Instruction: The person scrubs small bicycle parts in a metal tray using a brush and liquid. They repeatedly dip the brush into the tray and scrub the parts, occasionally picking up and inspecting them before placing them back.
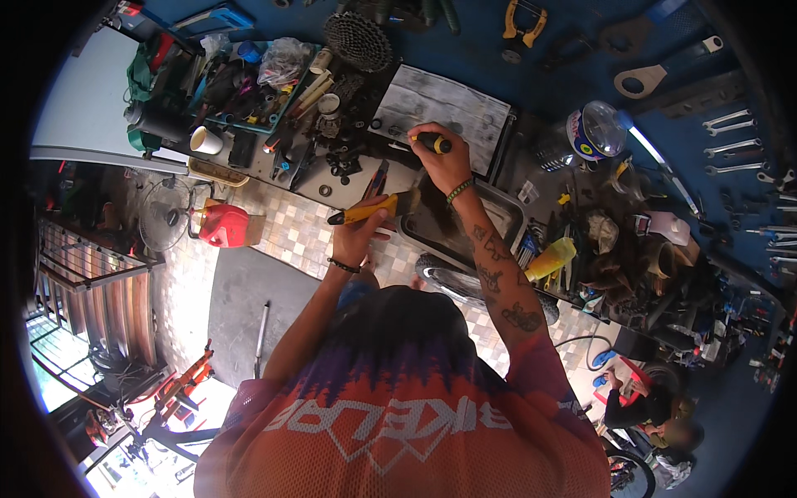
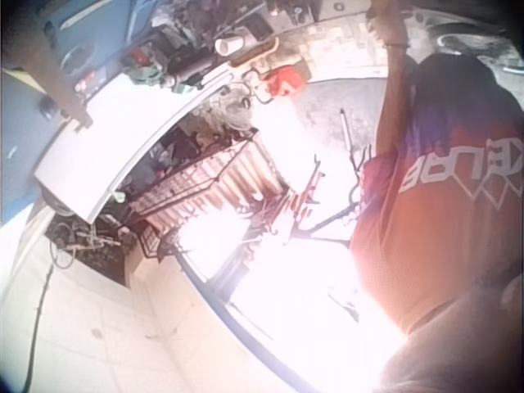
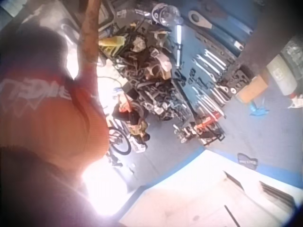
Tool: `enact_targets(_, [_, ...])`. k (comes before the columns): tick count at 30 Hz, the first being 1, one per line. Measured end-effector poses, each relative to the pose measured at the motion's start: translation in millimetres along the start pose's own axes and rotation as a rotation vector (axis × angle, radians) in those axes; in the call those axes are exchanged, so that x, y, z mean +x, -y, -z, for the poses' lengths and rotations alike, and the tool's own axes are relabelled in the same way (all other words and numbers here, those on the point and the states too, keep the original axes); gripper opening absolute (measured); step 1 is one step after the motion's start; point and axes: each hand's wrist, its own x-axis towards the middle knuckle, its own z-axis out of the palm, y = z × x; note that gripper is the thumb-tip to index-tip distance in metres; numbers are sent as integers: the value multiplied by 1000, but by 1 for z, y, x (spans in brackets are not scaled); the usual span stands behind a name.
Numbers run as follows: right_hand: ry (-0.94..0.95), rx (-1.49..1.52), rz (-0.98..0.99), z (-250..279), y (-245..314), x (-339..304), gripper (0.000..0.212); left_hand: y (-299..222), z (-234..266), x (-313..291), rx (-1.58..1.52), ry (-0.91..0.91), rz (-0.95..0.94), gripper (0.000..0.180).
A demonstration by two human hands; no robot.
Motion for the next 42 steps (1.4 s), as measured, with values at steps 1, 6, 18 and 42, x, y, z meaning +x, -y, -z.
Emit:
enact_targets(1, [5, -6, -3, -1, 1, 1, 18, 0, 0, 0, 0, -3, -2, 40])
enact_targets(6, [-28, 140, 39, -4, -6, 1, 15, 0, -1, -1, -14, 1, 13, 40])
enact_targets(18, [-85, 177, 153, -8, 32, -41, 17, 17, -13, -5, 209, 97, 103, 43])
enact_targets(42, [-105, -804, 25, 145, -33, -302, 80, 13, 27, -10, 723, 108, -90, 43])
